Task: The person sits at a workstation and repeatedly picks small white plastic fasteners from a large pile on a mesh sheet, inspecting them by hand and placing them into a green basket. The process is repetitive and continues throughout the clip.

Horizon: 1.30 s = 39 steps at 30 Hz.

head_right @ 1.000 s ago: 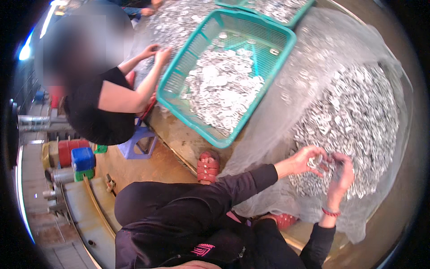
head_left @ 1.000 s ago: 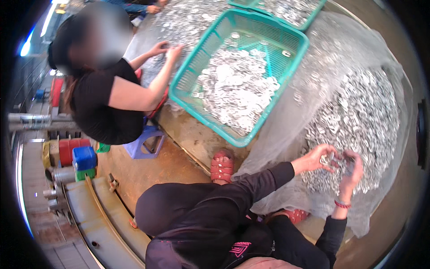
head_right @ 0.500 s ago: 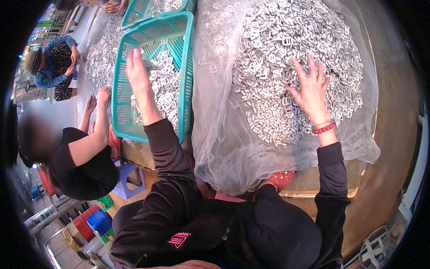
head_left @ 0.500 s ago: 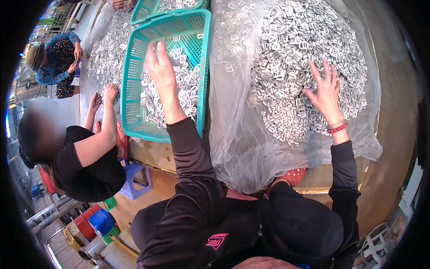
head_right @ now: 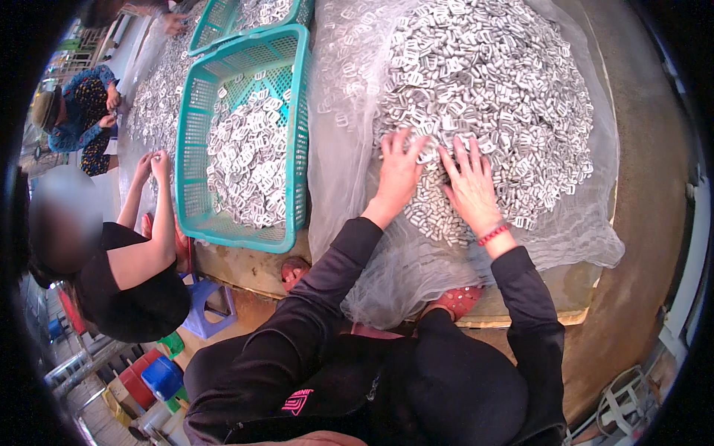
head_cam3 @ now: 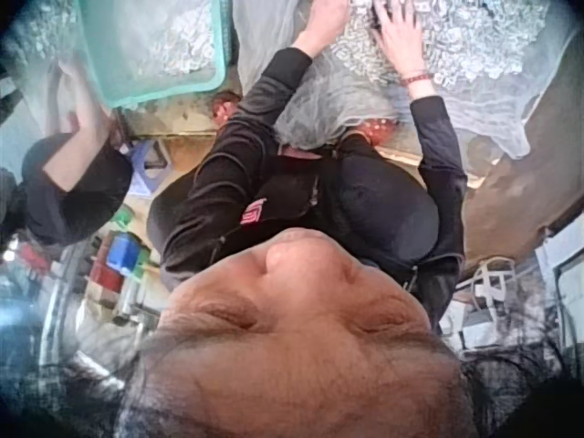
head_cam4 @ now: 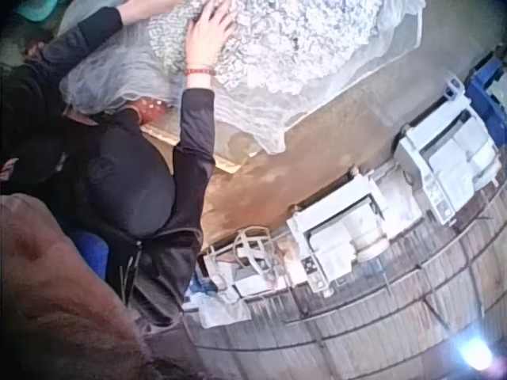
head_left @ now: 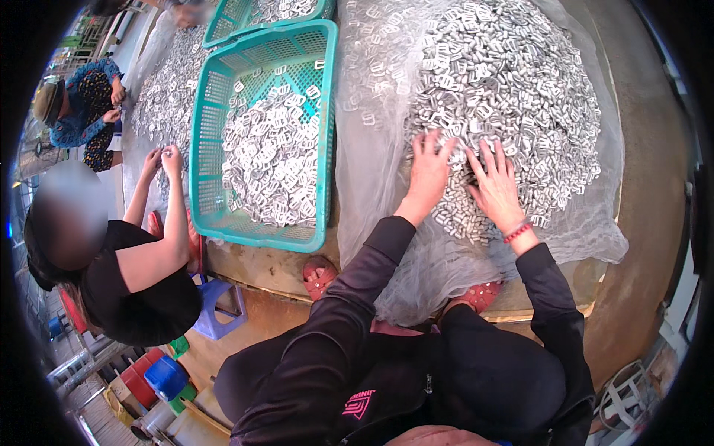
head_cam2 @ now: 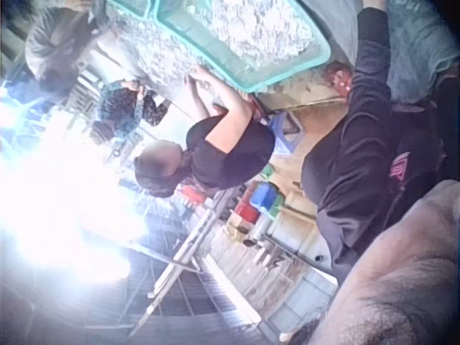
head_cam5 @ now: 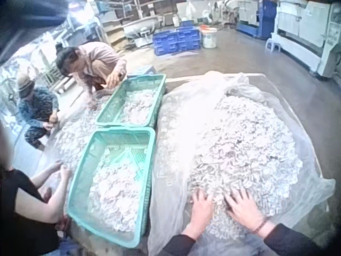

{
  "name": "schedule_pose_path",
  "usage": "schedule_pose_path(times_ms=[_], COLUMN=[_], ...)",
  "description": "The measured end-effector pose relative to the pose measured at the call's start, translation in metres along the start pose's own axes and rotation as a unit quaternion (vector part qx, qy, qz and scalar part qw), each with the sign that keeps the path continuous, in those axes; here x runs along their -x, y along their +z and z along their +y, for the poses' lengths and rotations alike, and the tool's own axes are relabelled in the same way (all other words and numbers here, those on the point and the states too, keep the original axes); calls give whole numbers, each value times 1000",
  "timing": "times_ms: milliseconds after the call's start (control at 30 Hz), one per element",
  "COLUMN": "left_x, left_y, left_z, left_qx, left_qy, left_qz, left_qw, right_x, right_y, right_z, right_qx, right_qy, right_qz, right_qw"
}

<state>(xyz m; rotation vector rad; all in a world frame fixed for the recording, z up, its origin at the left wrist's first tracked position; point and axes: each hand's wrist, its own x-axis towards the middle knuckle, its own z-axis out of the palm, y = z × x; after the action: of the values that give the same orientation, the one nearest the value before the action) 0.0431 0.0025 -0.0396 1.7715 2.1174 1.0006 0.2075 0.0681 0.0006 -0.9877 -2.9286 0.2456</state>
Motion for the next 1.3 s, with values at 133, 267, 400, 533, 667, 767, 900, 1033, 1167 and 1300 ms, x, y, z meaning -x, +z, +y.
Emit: schedule_pose_path(times_ms=[133,267,400,533,667,767,900,1033,1167,1300], left_x=[25,37,15,-8,-20,-22,-21,-21,-17,-7], left_y=[1,-4,-29,-54,-66,-71,-73,-70,-61,-48], left_z=[9,17,9,9,4,2,5,3,-7,-9], left_qx=[59,134,255,354,457,551,522,561,569,347], left_qy=[-8,-39,-201,-216,-279,-314,-277,-271,-260,-231], left_qz=[-57,-80,-163,-180,-220,-222,-239,-239,-231,-203], left_qw=[997,987,932,892,816,741,770,745,745,886], right_x=[18,18,8,1,-3,-2,4,2,-11,-20], right_y=[8,4,-8,-26,-34,-37,-38,-33,-20,1], right_z=[1,13,22,26,23,20,17,24,31,11], right_qx=[-2,-130,-412,-548,-696,-726,-706,-701,-620,-240], right_qy=[14,31,178,241,299,258,255,227,214,73], right_qz=[-7,13,36,11,-32,-11,13,33,-28,78], right_qw=[1000,991,893,801,653,638,661,675,754,965])
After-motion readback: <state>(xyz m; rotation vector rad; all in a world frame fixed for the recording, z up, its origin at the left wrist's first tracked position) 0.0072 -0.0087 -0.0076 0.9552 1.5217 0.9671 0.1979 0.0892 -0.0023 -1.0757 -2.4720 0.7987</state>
